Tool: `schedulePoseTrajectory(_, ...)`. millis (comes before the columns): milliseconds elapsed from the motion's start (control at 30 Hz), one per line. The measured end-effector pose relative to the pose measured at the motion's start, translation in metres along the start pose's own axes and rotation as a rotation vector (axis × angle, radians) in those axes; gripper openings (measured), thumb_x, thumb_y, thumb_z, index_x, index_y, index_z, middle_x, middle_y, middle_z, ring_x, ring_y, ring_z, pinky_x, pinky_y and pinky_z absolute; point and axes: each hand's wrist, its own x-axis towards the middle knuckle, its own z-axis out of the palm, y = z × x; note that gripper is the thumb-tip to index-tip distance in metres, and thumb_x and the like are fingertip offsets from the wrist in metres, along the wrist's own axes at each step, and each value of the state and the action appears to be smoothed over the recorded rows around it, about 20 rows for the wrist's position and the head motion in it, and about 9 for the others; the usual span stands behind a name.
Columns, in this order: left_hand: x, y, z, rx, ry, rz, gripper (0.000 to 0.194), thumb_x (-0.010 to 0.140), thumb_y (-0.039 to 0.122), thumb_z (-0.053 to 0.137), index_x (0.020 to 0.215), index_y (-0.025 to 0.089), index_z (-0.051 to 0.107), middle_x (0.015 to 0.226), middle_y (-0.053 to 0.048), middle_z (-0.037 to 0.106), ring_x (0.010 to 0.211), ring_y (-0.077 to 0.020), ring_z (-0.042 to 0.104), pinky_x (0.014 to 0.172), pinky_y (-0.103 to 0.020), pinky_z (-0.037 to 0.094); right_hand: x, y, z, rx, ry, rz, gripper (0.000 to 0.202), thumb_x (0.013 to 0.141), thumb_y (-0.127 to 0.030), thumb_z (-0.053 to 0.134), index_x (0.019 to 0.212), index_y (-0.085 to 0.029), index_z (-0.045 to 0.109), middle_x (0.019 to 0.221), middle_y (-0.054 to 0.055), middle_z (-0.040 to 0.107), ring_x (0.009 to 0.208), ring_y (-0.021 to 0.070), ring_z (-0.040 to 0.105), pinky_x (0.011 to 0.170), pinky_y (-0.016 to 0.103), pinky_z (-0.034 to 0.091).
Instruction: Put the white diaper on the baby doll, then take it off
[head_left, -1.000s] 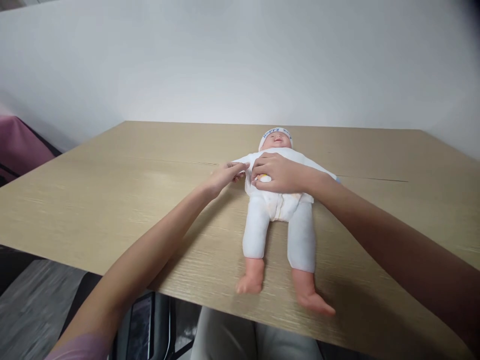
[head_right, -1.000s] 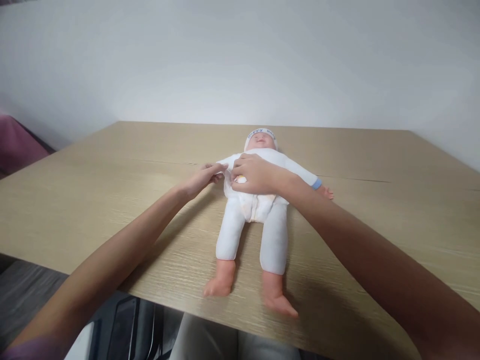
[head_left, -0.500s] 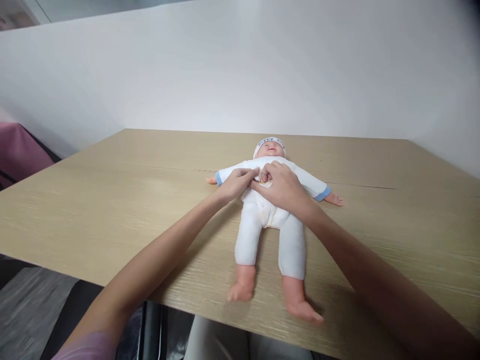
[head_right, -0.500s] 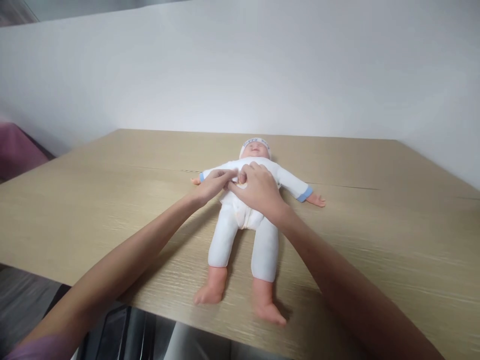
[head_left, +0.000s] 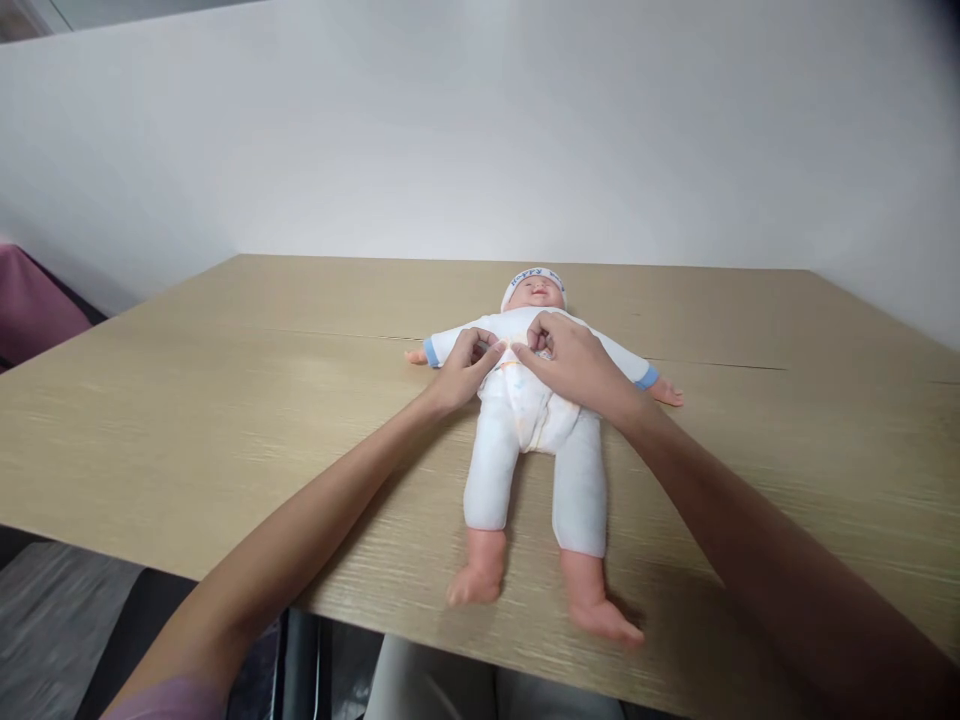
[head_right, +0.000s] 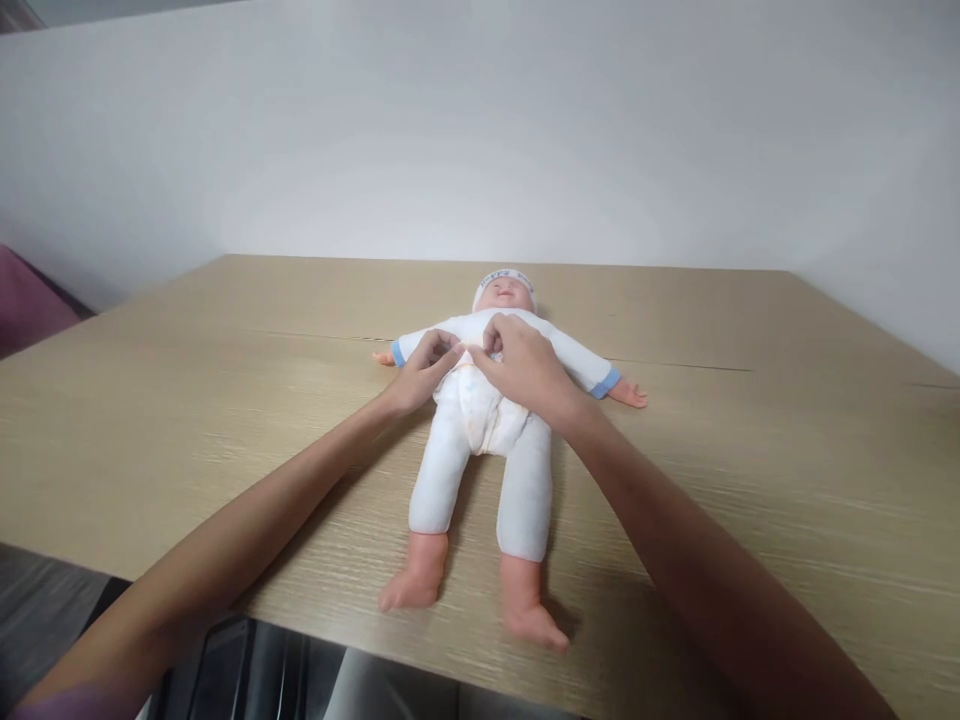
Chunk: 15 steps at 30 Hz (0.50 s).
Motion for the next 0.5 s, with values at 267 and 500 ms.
schedulePoseTrajectory(267,-0.019,0.025,0.008,0.2,0.267,0.035,0.015,0.109,0.039,0.058,0.112,0.024,0.057,0.112,-0.006,0.067,0.092,-0.0195,0.059,0.085,-0.035,0.048,-0.025,-0.023,-0.012,-0.089,0.203,-0.181,0.02,0.098,-0.013,0.044,0.106,-0.027,0.057,0.12,0.013,0.068,0.11,0.0342,0.066,0.094,0.052,0.052)
schedulePoseTrajectory(500,-0.09,0.069,-0.004,0.414,-0.348,0.347,0.025,0.111,0.043,0.054,0.098,0.026,0.068,0.093,-0.003,0.073,0.087,-0.0217,0.064,0.088,-0.04,0.045,-0.134,-0.048,-0.037,0.119,-0.226,-0.153,0.013,0.104,-0.022,0.054,0.108,-0.03,0.063,0.098,0.003,0.075,0.083,0.0245,0.072,0.077,0.041,0.058)
